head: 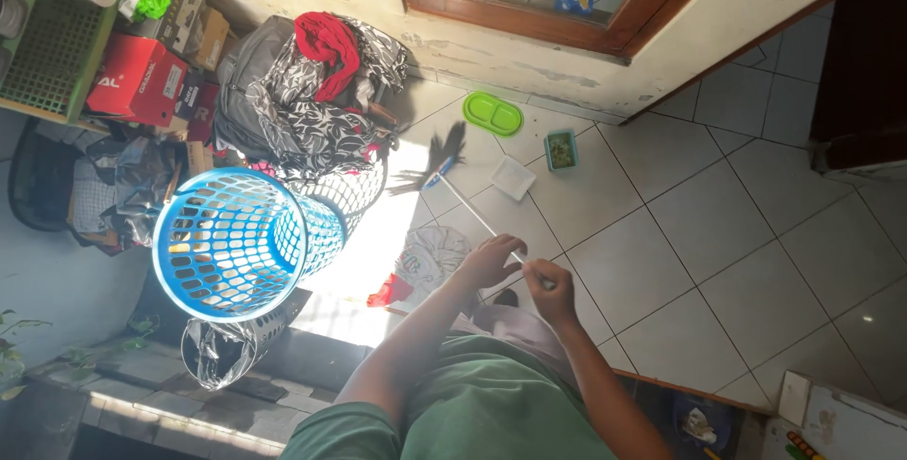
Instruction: Sweep the floor with a broom and collect debris in a dustpan, then move a trash bag into a bin.
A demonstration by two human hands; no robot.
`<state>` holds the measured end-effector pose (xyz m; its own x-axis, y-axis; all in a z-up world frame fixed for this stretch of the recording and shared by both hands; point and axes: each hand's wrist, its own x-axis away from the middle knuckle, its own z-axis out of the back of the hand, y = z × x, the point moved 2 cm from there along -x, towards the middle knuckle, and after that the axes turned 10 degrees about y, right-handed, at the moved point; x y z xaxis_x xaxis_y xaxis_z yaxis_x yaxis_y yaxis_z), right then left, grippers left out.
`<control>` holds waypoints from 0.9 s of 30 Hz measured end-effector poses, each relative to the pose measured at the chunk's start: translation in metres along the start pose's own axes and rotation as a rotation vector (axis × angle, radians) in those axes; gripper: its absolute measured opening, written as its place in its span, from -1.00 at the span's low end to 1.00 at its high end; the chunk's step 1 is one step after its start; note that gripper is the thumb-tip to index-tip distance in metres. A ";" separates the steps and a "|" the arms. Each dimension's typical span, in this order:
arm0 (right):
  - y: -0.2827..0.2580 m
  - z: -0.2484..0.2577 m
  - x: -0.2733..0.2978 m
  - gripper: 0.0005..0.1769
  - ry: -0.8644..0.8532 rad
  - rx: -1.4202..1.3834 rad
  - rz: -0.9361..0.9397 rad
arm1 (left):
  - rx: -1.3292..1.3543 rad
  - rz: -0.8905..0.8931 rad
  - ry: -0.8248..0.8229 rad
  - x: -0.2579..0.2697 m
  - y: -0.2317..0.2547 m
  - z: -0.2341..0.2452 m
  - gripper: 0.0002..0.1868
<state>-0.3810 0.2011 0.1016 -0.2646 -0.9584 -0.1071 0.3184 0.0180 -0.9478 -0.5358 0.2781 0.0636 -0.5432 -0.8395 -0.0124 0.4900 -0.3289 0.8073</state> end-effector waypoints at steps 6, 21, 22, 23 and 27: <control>-0.030 0.065 0.002 -0.82 0.140 0.153 -0.401 | 0.053 -0.010 -0.051 -0.019 0.033 -0.063 -0.70; -0.104 0.073 -0.030 -0.61 -0.046 -0.229 0.003 | -0.030 -0.017 0.173 -0.016 0.106 -0.001 -0.69; -0.106 0.068 -0.032 -0.61 -0.060 -0.232 0.004 | -0.033 -0.007 0.183 -0.016 0.101 0.005 -0.69; -0.107 0.063 -0.030 -0.60 -0.056 -0.239 0.018 | -0.040 -0.021 0.198 -0.014 0.097 0.009 -0.68; -0.109 0.037 -0.029 -0.59 -0.062 -0.353 -0.005 | -0.031 -0.038 0.283 0.002 0.079 0.030 -0.68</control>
<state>-0.3742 0.2162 0.2196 -0.2056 -0.9741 -0.0944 -0.0197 0.1006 -0.9947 -0.5185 0.2637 0.1455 -0.3518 -0.9122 -0.2100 0.4961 -0.3719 0.7846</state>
